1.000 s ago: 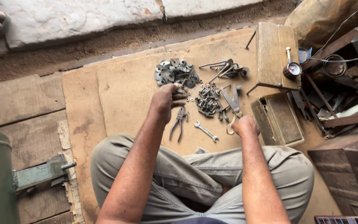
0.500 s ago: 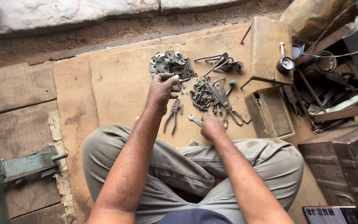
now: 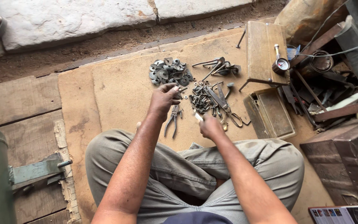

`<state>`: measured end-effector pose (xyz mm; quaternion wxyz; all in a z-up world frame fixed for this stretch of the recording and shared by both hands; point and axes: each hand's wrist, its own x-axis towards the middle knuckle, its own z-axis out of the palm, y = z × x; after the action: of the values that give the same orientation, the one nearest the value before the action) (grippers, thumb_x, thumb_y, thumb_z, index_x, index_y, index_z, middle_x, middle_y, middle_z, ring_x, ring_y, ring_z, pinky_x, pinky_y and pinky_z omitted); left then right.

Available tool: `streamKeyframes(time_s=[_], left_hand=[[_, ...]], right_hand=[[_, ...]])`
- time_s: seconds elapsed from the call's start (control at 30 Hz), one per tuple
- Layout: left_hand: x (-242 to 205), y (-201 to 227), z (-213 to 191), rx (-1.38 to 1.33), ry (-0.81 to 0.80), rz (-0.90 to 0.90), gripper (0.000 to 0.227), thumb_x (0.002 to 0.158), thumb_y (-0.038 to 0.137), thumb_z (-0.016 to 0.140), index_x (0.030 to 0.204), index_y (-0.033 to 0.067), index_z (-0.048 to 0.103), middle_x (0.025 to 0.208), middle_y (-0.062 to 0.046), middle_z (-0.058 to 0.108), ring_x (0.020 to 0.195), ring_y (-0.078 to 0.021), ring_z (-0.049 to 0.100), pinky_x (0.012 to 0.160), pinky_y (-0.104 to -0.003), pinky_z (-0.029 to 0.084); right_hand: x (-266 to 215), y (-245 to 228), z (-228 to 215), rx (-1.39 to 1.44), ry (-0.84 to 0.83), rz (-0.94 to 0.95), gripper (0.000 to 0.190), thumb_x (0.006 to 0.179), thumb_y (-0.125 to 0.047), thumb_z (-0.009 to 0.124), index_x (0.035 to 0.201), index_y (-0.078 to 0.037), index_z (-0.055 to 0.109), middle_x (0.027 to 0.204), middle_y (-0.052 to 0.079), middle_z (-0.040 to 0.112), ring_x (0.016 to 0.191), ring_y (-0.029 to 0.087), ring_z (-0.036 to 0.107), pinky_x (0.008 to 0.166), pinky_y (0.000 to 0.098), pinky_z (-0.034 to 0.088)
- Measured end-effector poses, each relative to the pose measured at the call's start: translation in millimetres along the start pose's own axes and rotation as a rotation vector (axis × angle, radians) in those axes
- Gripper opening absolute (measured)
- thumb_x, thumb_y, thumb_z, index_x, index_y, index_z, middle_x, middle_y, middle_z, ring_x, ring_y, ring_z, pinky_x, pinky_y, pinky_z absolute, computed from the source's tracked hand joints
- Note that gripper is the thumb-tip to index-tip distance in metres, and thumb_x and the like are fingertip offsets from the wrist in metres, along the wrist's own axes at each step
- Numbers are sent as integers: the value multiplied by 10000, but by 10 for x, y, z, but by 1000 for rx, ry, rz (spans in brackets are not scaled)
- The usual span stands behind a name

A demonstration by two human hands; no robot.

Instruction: The person picks up and organizes various metal components including bolts, washers, and plates on a workspace while using pliers to manipulate a small pin.

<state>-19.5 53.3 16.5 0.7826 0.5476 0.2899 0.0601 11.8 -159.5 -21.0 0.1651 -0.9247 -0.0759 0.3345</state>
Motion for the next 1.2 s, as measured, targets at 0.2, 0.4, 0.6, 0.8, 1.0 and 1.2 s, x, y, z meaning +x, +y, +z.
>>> streamKeyframes(time_s=[0.2,0.4,0.6,0.8,1.0,1.2], left_hand=[[120,-194,9,37,-2,-7,255,956,105,687,1177,-23,683,938,-98,726,752,-136,697,671,-295,623],[191,-325,9,11,-32,-22,212,957,88,674,1126,-38,668,906,-107,718,741,-156,705,676,-306,623],[257,-430,-27,-15,-26,-53,220,941,51,673,1126,-64,643,924,-128,720,758,-192,723,682,-329,626],[231,-428,-11,47,-33,-29,248,933,48,659,1153,-65,631,952,-130,728,762,-189,728,672,-327,627],[189,-526,-58,100,-1,-3,209,923,61,692,1072,-87,698,913,-126,732,738,-175,712,656,-316,608],[261,-408,38,242,0,8,213,878,66,688,1064,-37,709,880,-109,751,712,-160,716,640,-303,593]], right_hand=[[-659,-326,-549,523,430,-382,218,1008,-173,523,1180,-60,595,730,107,655,616,193,602,556,384,486],[-682,-348,-287,423,866,-917,209,1116,-67,466,1285,-69,589,891,60,681,783,180,675,676,316,575],[-600,-254,-413,-82,1005,-974,76,1080,-54,560,1132,-36,613,936,190,735,646,270,650,552,411,501],[-648,-422,-420,-81,438,-487,156,1018,-74,564,1152,-59,643,699,135,685,577,300,674,525,455,517],[-832,-360,-407,339,1005,-960,137,1165,-147,517,1235,-62,598,870,184,697,770,363,674,732,474,532],[-728,-443,-396,172,797,-742,132,1042,-158,592,1110,-65,655,700,181,652,592,349,641,572,496,502]])
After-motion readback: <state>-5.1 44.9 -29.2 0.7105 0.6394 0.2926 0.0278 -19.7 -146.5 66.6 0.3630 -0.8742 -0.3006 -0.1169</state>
